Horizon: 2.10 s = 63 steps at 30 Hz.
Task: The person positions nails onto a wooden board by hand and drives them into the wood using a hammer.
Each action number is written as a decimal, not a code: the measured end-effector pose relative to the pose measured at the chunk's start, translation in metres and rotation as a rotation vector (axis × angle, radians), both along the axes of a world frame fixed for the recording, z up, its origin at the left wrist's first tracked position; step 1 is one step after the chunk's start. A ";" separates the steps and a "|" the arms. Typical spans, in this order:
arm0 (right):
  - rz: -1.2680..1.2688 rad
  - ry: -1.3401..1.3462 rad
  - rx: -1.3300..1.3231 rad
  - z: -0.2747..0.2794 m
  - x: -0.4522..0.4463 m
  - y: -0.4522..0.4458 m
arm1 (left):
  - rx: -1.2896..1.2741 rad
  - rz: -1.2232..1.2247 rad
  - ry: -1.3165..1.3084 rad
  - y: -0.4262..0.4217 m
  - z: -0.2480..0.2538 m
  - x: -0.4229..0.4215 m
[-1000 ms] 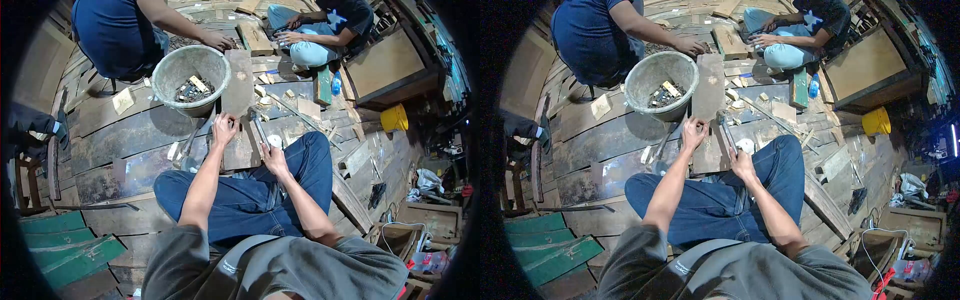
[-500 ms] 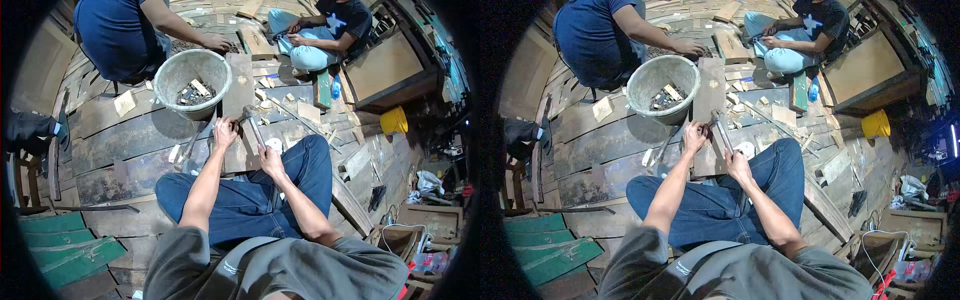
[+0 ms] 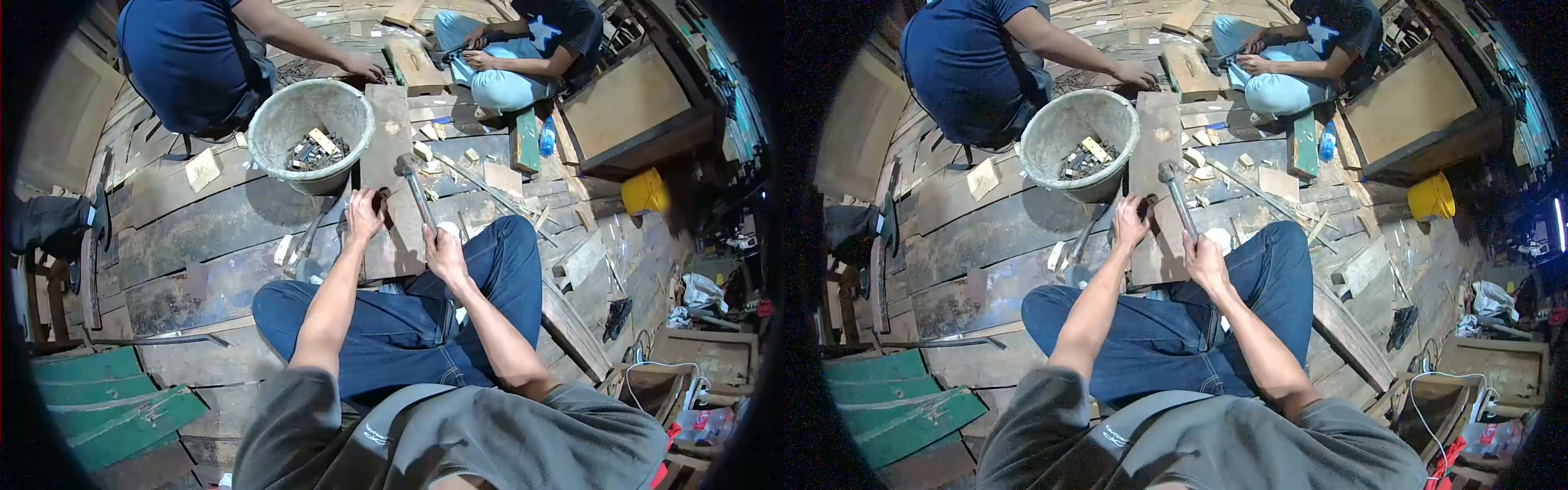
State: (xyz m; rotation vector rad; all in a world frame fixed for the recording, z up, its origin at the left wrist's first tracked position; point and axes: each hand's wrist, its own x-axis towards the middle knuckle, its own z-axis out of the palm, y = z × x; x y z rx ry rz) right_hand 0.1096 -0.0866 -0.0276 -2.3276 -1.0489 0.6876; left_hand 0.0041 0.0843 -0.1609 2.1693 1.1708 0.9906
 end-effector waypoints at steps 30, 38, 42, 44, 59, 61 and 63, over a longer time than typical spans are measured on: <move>0.084 0.063 0.003 -0.097 0.042 -0.024 | 0.175 0.043 0.109 0.005 -0.013 0.012; 0.179 0.080 0.242 -0.164 0.061 -0.023 | -0.077 -0.031 -0.069 -0.021 0.073 -0.031; 0.162 0.205 0.263 -0.140 0.056 -0.025 | -0.270 0.107 -0.119 -0.045 0.065 -0.070; 0.105 0.319 0.096 -0.075 0.047 -0.030 | -0.420 0.167 -0.147 -0.058 0.065 -0.085; 0.093 0.365 0.070 -0.099 0.052 -0.027 | -0.452 0.200 -0.178 -0.075 0.068 -0.075; 0.089 0.355 0.055 -0.102 0.052 -0.026 | -0.436 0.182 -0.188 -0.072 0.061 -0.075; 0.098 0.346 0.121 -0.127 0.057 -0.023 | -0.405 0.178 -0.263 -0.066 0.048 -0.071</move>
